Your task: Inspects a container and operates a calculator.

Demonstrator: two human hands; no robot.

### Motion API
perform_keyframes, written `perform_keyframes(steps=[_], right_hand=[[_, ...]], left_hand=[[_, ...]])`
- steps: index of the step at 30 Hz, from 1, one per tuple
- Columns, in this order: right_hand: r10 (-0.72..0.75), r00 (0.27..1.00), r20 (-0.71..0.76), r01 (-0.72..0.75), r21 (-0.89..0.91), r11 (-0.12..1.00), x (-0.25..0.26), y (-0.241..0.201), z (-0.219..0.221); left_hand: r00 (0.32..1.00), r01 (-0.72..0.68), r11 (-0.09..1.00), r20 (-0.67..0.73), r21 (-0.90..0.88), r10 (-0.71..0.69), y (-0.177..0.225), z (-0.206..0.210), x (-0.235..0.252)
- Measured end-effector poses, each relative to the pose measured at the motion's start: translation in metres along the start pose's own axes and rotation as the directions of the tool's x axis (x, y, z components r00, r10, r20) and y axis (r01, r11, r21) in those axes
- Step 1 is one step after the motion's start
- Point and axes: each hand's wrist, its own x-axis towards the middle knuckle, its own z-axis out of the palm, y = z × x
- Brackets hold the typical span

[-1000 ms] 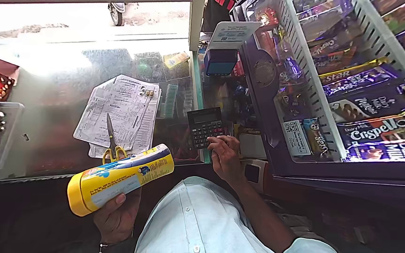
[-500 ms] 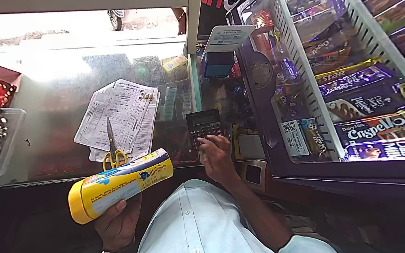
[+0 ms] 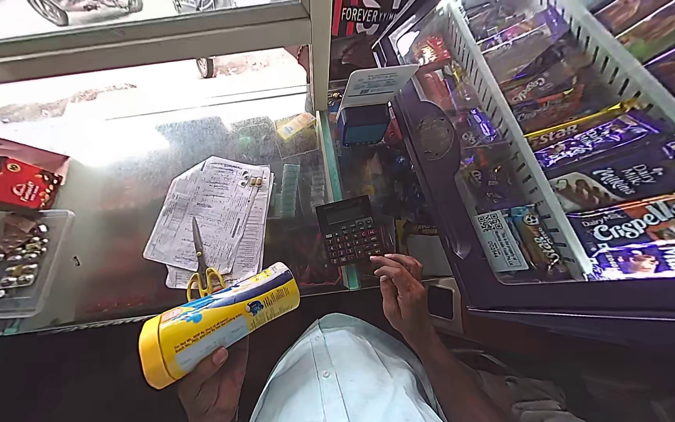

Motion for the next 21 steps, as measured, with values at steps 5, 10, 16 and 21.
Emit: perform_keyframes(steps=[5,10,16,21], right_hand=[[0.025,1.000,0.002,-0.025,-0.015,1.000,-0.001,0.005,0.001],[0.056,0.995,-0.088,-0.054,0.024,0.998,0.005,0.020,0.008],[0.099,0.980,-0.174,-0.101,-0.006,0.995,0.004,0.027,0.017],[0.078,0.977,-0.197,-0.088,-0.044,0.995,0.003,0.028,0.020]], left_hand=[[1.000,-0.003,0.998,0.020,0.060,0.002,-0.003,0.000,0.001],[0.993,0.018,0.996,0.117,0.085,-0.027,-0.004,-0.035,-0.004],[0.993,-0.030,0.967,0.114,0.252,0.002,0.000,0.002,0.003],[0.992,-0.007,0.971,0.123,0.239,-0.023,-0.001,0.005,0.003]])
